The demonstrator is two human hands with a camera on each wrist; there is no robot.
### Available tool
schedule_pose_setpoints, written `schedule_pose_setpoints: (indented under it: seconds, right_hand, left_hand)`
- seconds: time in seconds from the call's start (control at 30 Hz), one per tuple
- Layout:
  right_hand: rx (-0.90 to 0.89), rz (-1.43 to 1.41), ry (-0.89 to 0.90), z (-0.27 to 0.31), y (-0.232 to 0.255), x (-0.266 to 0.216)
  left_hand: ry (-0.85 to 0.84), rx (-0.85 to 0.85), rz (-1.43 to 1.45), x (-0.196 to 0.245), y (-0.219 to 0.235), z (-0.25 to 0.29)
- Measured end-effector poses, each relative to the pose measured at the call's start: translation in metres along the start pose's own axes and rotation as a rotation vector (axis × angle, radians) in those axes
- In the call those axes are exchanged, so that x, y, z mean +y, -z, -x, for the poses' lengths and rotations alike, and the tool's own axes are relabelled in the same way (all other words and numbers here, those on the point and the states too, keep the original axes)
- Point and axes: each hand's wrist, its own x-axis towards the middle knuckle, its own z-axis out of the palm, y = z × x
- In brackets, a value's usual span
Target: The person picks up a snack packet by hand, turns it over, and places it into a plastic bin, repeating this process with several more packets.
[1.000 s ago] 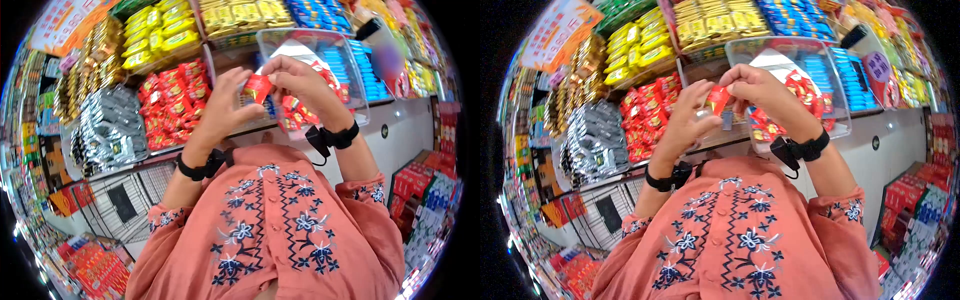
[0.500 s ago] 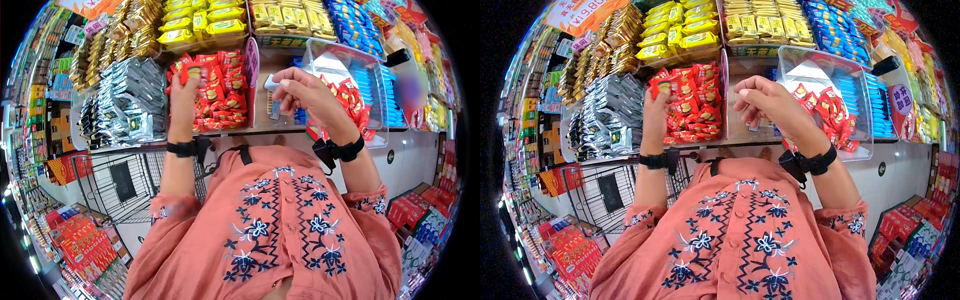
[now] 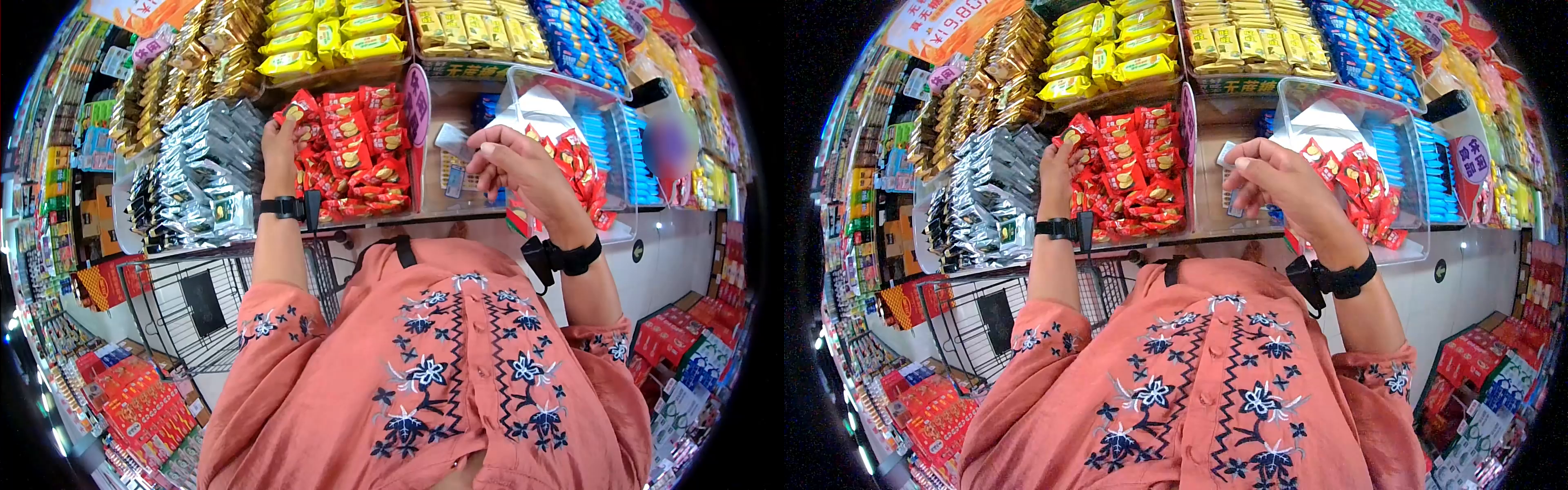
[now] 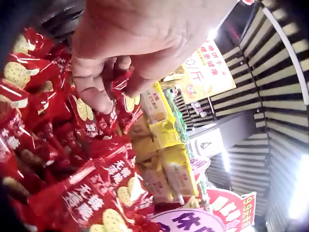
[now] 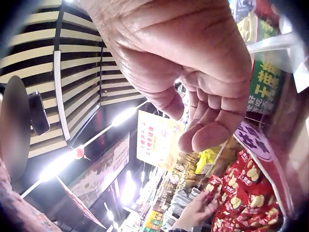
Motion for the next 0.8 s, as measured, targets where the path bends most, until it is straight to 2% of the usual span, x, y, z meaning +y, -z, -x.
schedule_pose_setpoints:
  seconds: [0.07, 0.17, 0.2, 0.3, 0.4, 0.5, 0.6, 0.7, 0.8]
  right_hand:
    - [0.006, 0.0, -0.004, 0.002, 0.003, 0.002]
    - [0.01, -0.011, -0.007, 0.005, 0.003, 0.005]
    - [0.01, -0.016, -0.007, 0.006, 0.002, 0.005]
    - [-0.001, -0.016, -0.007, 0.005, 0.0, 0.01]
    - [-0.039, -0.02, -0.005, 0.003, -0.002, 0.015]
    - [-0.062, -0.016, -0.021, 0.002, -0.003, 0.018]
    - [-0.068, -0.004, -0.017, 0.003, -0.002, 0.018]
    - [-0.074, -0.005, -0.018, 0.005, 0.0, 0.02]
    - [-0.075, -0.005, -0.018, 0.007, 0.002, 0.02]
  left_hand:
    - [-0.03, 0.064, -0.157, -0.014, 0.006, -0.017]
    - [-0.041, 0.059, -0.416, -0.013, 0.006, -0.015]
    - [-0.058, 0.07, -0.424, -0.025, 0.012, -0.026]
    - [-0.175, 0.094, -0.684, -0.04, 0.024, -0.043]
    - [-0.321, 0.165, -0.815, -0.043, 0.025, -0.04]
    - [-0.236, 0.112, -0.771, -0.037, 0.025, -0.035]
    - [-0.221, 0.115, -0.747, -0.032, 0.02, -0.028]
    - [-0.135, 0.119, -0.684, -0.024, 0.016, -0.025]
    - [-0.066, 0.056, -0.555, -0.006, 0.015, -0.009]
